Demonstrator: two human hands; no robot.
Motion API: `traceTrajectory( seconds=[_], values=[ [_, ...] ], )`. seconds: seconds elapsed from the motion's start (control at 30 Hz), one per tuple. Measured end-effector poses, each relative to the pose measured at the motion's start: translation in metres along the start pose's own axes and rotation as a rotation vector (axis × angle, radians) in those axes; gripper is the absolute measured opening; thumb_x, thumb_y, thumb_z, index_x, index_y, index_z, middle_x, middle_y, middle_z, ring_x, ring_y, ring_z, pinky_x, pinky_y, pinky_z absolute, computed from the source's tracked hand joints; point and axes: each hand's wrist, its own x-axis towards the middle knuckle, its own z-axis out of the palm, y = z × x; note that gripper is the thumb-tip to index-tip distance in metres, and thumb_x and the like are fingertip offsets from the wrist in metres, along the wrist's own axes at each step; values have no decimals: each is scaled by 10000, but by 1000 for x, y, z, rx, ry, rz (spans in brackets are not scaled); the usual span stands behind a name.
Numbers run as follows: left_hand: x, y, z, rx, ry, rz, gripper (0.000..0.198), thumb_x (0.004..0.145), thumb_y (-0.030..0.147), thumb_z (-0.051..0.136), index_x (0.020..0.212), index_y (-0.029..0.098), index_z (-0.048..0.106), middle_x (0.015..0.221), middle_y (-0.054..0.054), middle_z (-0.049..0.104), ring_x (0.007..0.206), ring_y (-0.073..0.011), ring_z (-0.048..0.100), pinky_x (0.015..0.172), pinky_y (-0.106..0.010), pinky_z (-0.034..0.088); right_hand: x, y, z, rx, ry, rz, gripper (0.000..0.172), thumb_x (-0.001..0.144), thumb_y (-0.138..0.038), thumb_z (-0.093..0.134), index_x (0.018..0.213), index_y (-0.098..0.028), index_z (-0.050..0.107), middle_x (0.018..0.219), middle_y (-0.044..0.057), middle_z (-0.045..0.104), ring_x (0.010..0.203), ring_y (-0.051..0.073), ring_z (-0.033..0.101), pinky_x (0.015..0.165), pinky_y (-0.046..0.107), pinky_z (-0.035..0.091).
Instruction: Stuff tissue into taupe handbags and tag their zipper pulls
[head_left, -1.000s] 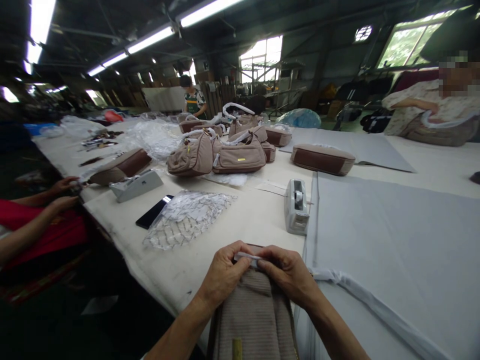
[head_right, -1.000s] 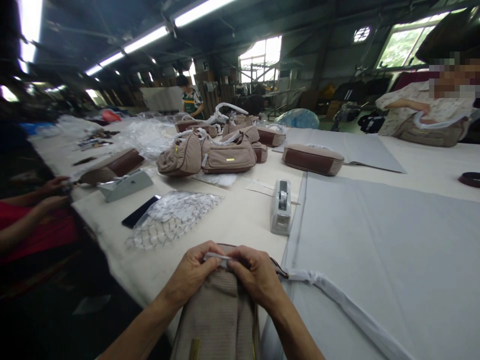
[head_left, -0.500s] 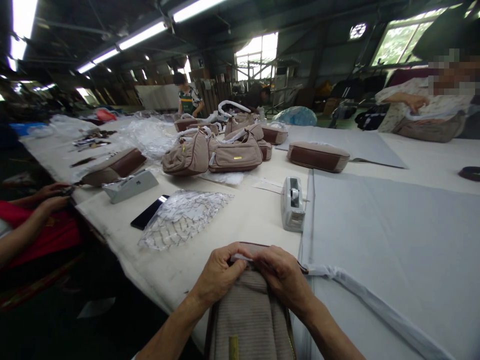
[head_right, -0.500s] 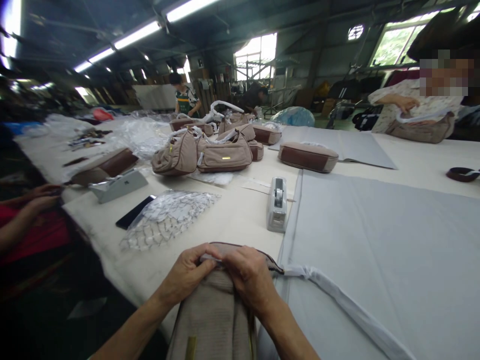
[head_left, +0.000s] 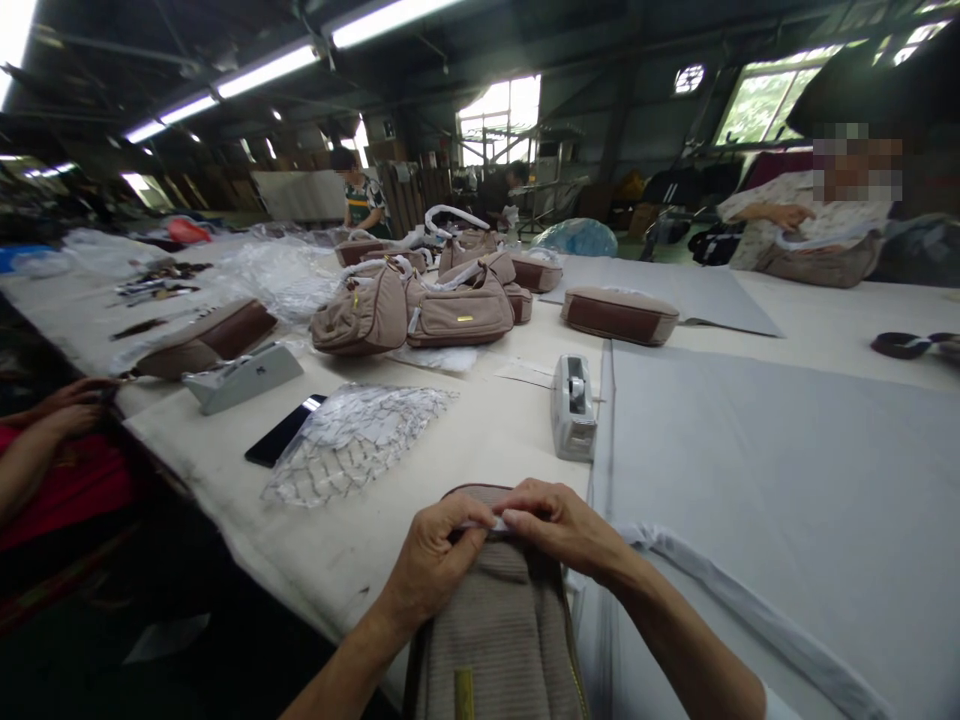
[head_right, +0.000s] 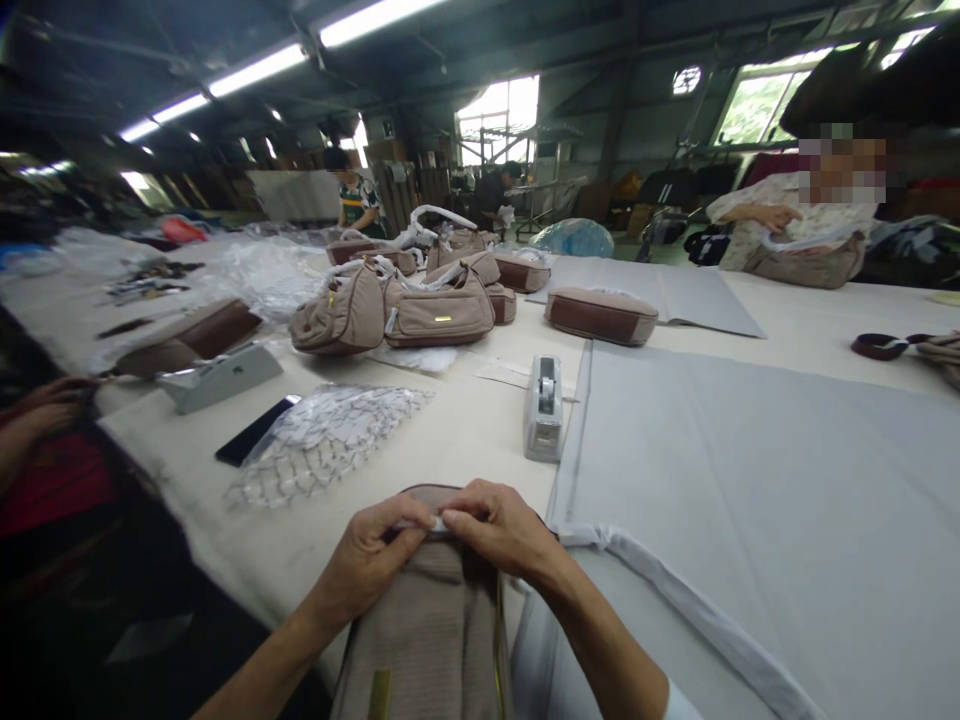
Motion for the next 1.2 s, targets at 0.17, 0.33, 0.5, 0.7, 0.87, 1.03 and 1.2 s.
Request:
traceTrajectory(
  seconds=[0.17,0.33,0.5,0.7,0.87,1.03,1.2],
  values=[
    [-1,-2,4,15,0,33,167,797,124,501,808,163,663,783,-21,662,763,-146,616,743,-238,457,3,-1,1,-118,-105,6,189,842,-318,561,774,-157,633,777,9,545,694,123,515,612,223,386],
    [-1,3,0,35,-22,-21,185,770,126,476,802,169,654,810,-18,672,793,-157,612,774,-246,443,-1,-6,7,-390,-110,-105,120,891,-232,458,853,-164,549,861,35,547,783,152,516,718,272,397],
    [7,20,-11,49,-127,-124,296,754,189,489,1023,165,610,818,-6,664,759,-166,596,721,-246,444,-4,-9,12,-503,-96,-124,78,872,-182,442,847,-160,513,880,59,544,786,175,510,715,300,398],
    [10,37,-8,368,-164,-113,140,795,246,554,806,205,687,836,-17,681,814,-183,609,762,-254,419,-7,-8,10,-483,-87,-186,104,888,-199,435,859,-154,524,893,70,558,802,180,522,727,301,411],
    [2,39,-2,489,-157,-176,118,788,210,524,755,194,636,759,-18,658,739,-186,600,681,-261,400,-7,-14,9,-494,-101,-199,116,887,-207,447,864,-153,547,889,63,566,804,177,529,729,300,410],
    [-7,29,2,473,-99,-138,152,829,230,472,731,197,584,720,-12,626,693,-169,588,657,-250,399,-9,-1,-3,-199,-32,-142,164,855,-299,543,947,-185,616,883,34,606,781,154,547,715,276,422],
    [-12,19,4,373,-56,-150,178,853,270,464,737,202,581,703,-1,614,666,-155,582,627,-227,402,0,44,-61,136,652,296,282,747,-433,625,833,-165,630,668,-26,550,603,115,473,592,253,405]
  ],
)
